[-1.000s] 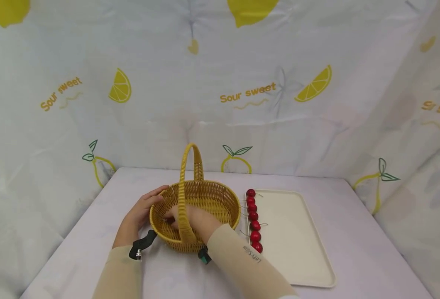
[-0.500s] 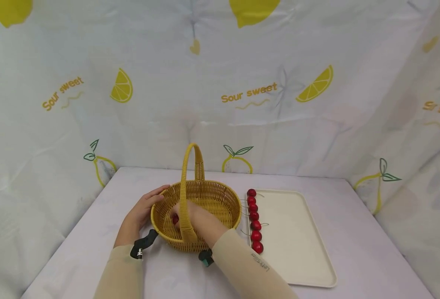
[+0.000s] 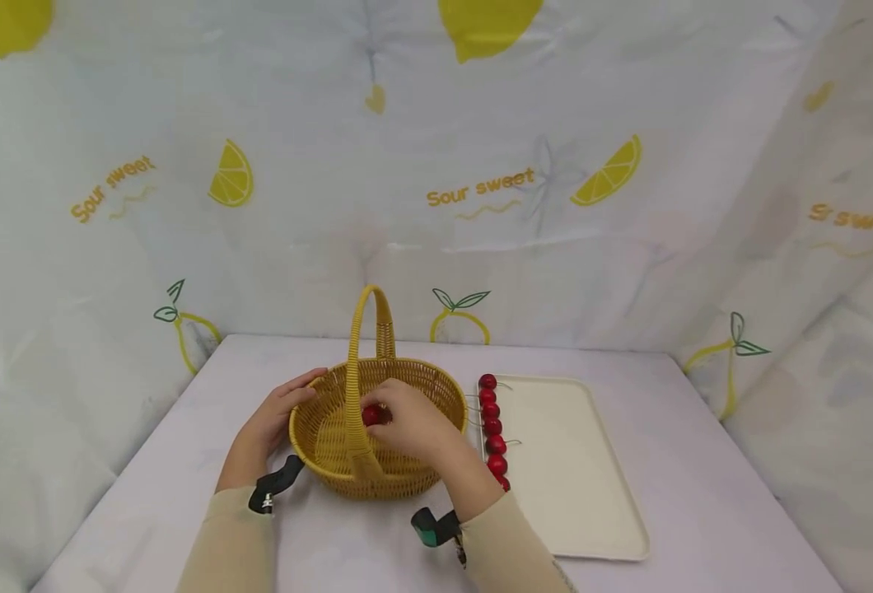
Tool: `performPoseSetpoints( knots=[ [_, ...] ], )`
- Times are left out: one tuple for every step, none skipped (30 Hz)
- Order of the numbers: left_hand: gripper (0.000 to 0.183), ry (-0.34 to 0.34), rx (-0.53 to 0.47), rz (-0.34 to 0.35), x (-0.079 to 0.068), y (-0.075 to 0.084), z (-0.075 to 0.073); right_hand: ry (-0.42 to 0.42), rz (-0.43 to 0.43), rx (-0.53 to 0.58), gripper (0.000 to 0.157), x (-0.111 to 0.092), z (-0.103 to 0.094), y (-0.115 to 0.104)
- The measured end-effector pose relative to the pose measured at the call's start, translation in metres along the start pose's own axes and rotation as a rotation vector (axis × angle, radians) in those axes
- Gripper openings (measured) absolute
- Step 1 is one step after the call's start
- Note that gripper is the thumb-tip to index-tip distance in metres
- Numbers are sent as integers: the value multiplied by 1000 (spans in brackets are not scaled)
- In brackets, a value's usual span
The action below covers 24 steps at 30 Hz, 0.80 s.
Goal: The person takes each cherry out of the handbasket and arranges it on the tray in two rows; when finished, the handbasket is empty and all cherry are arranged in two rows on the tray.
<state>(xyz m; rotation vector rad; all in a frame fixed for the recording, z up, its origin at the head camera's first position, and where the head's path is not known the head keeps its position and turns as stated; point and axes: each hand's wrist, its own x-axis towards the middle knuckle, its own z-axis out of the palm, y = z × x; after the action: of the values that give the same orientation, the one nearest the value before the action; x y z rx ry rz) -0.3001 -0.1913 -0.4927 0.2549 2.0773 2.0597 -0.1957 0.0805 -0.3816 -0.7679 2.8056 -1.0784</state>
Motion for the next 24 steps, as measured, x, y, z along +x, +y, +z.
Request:
performPoseSetpoints(
  knots=[
    [51, 1, 0, -1, 0, 1, -1, 26, 1, 14, 25, -5, -3, 0],
    [51, 1, -1, -1, 0, 1, -1, 48, 8, 33, 25, -11, -7, 0],
    [51, -2, -4, 1, 1, 2, -1, 72, 14, 51, 28, -16, -10, 0],
    [51, -3, -1, 2, 1, 2, -2, 92, 24, 71, 30, -22, -13, 1],
    [51, -7, 6, 0, 1, 2, -2, 116, 40, 90, 32, -29, -16, 2],
    [51, -9, 7, -3, 0, 1, -2, 135, 56, 108, 33, -35, -19, 3],
    [51, -12, 8, -9, 0, 1, -2, 153, 72, 128, 34, -42, -22, 5],
    [52, -14, 10, -15, 0, 0, -2, 168, 85, 143, 35, -48, -24, 6],
    [52, -16, 14, -20, -1, -1, -2, 183, 99, 163, 36, -55, -27, 8],
    [52, -17, 20, -26, -1, -1, -2, 197, 112, 185, 37, -62, -29, 10],
    [52, -16, 20, -34, -2, -2, -2, 208, 125, 208, 37, -68, -32, 12],
    [52, -12, 17, -39, -2, -2, -3, 215, 131, 232, 38, -74, -34, 14],
    [52, -12, 14, -41, -3, -3, -3, 225, 136, 249, 37, -81, -36, 16],
    [52, -13, 13, -41, -3, -3, -3, 235, 140, 261, 37, -87, -38, 18],
    [52, -11, 12, -39, -3, -2, -3, 245, 143, 274, 36, -93, -40, 21],
    [52, -8, 10, -37, -3, -2, -3, 256, 147, 282, 35, -99, -42, 23],
    [52, -7, 5, -34, -4, -2, -3, 269, 155, 280, 34, -105, -43, 26],
    [52, -8, 5, -30, -4, -1, -3, 284, 167, 277, 34, -111, -44, 28],
    [53, -11, 4, -28, -4, 0, -3, 299, 184, 264, 33, -117, -45, 30],
    [53, -11, 5, -27, -4, 0, -3, 309, 204, 252, 33, -123, -44, 33],
    [54, -10, 5, -27, -3, 1, -2, 315, 227, 239, 34, -129, -43, 35],
    [54, -12, 4, -29, -3, 1, -2, 318, 254, 221, 35, -135, -42, 38],
    [54, -14, 3, -31, -3, 1, -1, 319, 283, 200, 36, -141, -40, 41],
    [54, -14, 1, -32, -3, 2, 0, 316, 313, 186, 36, -147, -37, 44]
  ],
)
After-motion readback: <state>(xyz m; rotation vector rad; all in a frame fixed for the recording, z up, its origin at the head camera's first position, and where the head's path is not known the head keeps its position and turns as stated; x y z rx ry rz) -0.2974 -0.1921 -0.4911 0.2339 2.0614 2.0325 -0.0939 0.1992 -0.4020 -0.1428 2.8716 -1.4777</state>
